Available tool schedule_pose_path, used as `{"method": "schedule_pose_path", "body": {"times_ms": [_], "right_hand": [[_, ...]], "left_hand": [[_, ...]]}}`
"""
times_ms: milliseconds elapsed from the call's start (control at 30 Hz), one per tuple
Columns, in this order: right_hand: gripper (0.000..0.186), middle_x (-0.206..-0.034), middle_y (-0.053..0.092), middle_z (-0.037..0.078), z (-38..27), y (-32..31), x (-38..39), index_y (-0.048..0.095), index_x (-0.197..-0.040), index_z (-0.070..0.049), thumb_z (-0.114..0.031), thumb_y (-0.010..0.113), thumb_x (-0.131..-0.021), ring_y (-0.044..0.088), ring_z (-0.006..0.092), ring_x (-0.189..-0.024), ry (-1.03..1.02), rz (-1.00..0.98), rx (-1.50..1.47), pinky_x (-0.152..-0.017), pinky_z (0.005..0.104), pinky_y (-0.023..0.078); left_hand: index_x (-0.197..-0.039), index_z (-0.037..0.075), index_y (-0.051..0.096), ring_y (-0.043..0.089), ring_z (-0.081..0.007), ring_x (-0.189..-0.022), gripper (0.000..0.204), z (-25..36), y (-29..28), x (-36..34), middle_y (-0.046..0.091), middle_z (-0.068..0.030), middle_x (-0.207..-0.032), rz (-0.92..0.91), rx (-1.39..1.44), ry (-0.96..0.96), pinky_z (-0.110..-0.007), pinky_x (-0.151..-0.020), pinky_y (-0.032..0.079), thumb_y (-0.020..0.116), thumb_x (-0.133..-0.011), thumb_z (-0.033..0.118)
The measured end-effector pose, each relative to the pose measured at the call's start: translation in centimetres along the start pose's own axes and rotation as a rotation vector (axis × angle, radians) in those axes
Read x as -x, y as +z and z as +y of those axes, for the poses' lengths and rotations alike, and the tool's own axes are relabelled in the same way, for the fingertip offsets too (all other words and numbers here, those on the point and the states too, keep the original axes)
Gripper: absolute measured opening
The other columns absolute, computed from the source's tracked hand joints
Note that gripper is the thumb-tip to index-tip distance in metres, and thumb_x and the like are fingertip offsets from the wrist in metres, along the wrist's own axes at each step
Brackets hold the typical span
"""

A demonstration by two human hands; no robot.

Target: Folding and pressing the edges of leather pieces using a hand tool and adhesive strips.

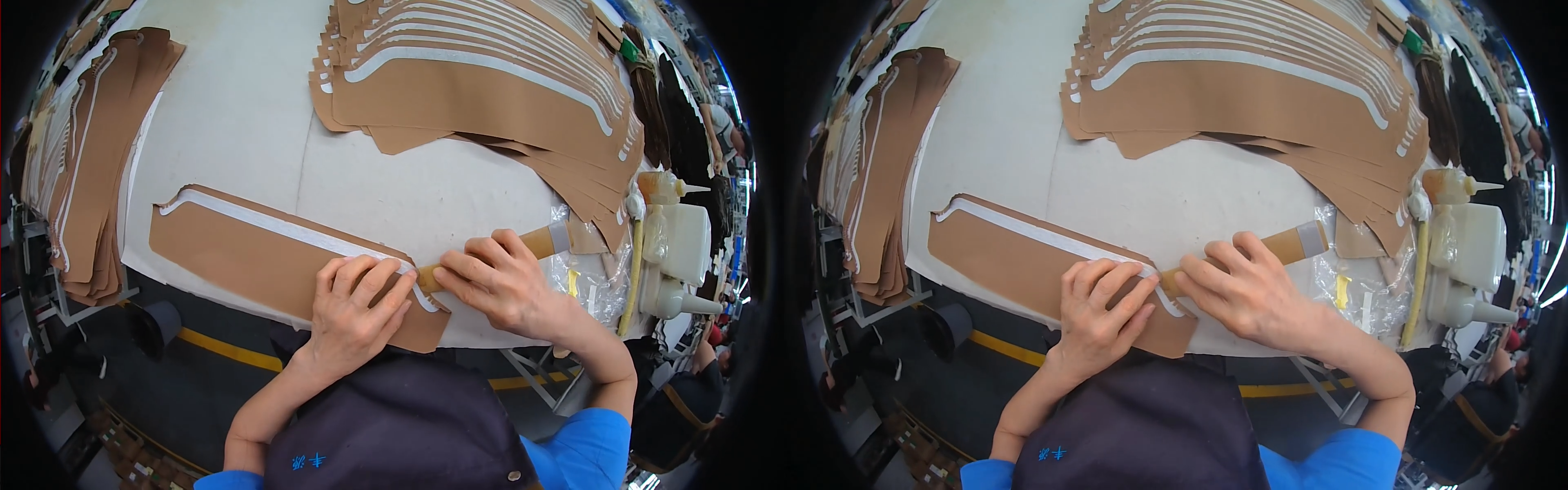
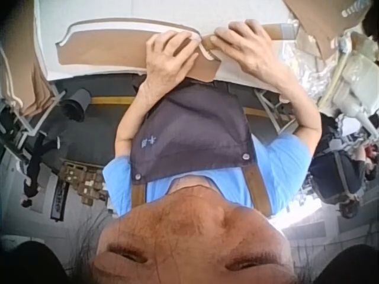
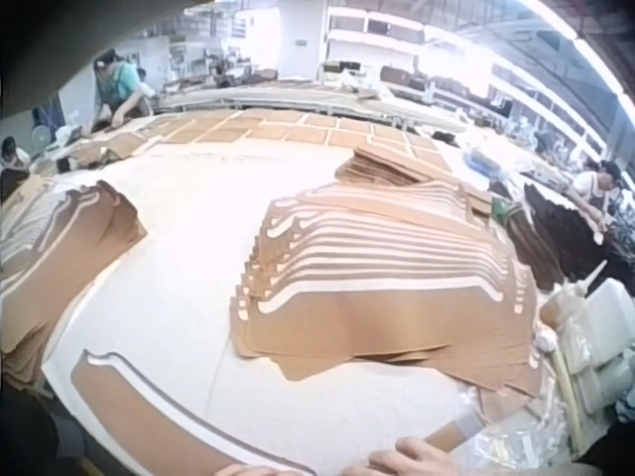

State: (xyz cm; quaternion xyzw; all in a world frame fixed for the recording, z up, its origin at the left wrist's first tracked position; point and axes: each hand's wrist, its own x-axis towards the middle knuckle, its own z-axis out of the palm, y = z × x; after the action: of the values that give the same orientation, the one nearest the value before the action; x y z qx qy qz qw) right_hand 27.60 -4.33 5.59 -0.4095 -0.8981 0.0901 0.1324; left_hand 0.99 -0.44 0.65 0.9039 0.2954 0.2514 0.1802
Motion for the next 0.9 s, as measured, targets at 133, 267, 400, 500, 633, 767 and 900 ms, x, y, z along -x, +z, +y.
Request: {"method": "schedule_pose_path", "body": {"times_ms": [133, 267, 400, 500, 633, 767, 900], "right_hand": [[0.042, -0.121, 0.062, 0.011, 0.8, 0.1, -0.3, 0.071, -0.12, 0.002, -0.013, 0.069, -0.081, 0.059, 0.0276, -0.104, -0.032, -0.006, -0.002, -0.088, 0.0427, 0.047], [0.04, -0.121, 0.062, 0.011, 1.6, 0.2, -0.6, 0.072, -0.117, 0.003, -0.014, 0.07, -0.081, 0.059, 0.0277, -0.105, -0.074, 0.015, -0.02, -0.088, 0.0434, 0.047], [0.039, -0.12, 0.061, 0.011, 1.6, 0.2, -0.6, 0.073, -0.116, 0.003, -0.014, 0.071, -0.08, 0.059, 0.0274, -0.105, -0.082, 0.015, -0.045, -0.087, 0.0435, 0.047], [0.037, -0.119, 0.061, 0.01, 2.0, 0.3, -1.1, 0.074, -0.114, 0.003, -0.014, 0.071, -0.08, 0.058, 0.0267, -0.103, -0.094, 0.034, -0.062, -0.085, 0.0429, 0.047], [0.034, -0.118, 0.061, 0.01, 2.6, 0.2, -1.6, 0.074, -0.111, 0.002, -0.013, 0.072, -0.081, 0.058, 0.0259, -0.101, -0.115, 0.02, -0.068, -0.083, 0.0426, 0.047], [0.029, -0.117, 0.061, 0.009, 3.4, 0.4, -2.2, 0.075, -0.107, 0.002, -0.013, 0.072, -0.082, 0.057, 0.0255, -0.1, -0.173, 0.043, -0.076, -0.084, 0.0423, 0.047], [0.027, -0.115, 0.062, 0.008, 3.9, 0.4, -2.7, 0.076, -0.105, 0.001, -0.014, 0.074, -0.082, 0.057, 0.0249, -0.099, -0.216, 0.041, -0.088, -0.085, 0.0419, 0.046]], "left_hand": [[-0.121, 0.009, 0.077, 0.057, -0.0273, -0.12, 0.04, 0.0, 0.1, 0.0, 0.065, -0.0051, -0.131, 0.007, 0.006, -0.008, -0.048, -0.103, 0.043, 0.083, -0.082, 0.017], [-0.12, 0.009, 0.077, 0.057, -0.0274, -0.12, 0.042, 0.0, 0.2, -0.1, 0.065, -0.0049, -0.131, 0.01, 0.004, -0.011, -0.048, -0.103, 0.043, 0.085, -0.08, 0.017], [-0.12, 0.009, 0.077, 0.058, -0.0276, -0.119, 0.043, 0.2, 0.2, 0.0, 0.066, -0.0047, -0.13, 0.001, 0.011, -0.021, -0.048, -0.103, 0.043, 0.085, -0.079, 0.017], [-0.12, 0.009, 0.077, 0.058, -0.0278, -0.118, 0.044, 0.3, 0.2, 0.0, 0.066, -0.0044, -0.13, 0.01, 0.009, -0.03, -0.049, -0.103, 0.044, 0.085, -0.078, 0.017], [-0.124, 0.008, 0.076, 0.058, -0.0273, -0.119, 0.048, 0.3, 0.2, 0.1, 0.066, -0.0049, -0.13, 0.003, 0.003, -0.037, -0.049, -0.104, 0.044, 0.085, -0.079, 0.017], [-0.128, 0.006, 0.074, 0.059, -0.0268, -0.12, 0.052, 0.4, 0.3, 0.3, 0.067, -0.005, -0.131, 0.008, -0.004, -0.059, -0.048, -0.105, 0.043, 0.085, -0.079, 0.018], [-0.127, 0.007, 0.074, 0.059, -0.0276, -0.12, 0.051, 0.6, 0.3, 0.5, 0.066, -0.0064, -0.132, -0.001, -0.019, -0.063, -0.048, -0.105, 0.044, 0.085, -0.079, 0.019]]}}
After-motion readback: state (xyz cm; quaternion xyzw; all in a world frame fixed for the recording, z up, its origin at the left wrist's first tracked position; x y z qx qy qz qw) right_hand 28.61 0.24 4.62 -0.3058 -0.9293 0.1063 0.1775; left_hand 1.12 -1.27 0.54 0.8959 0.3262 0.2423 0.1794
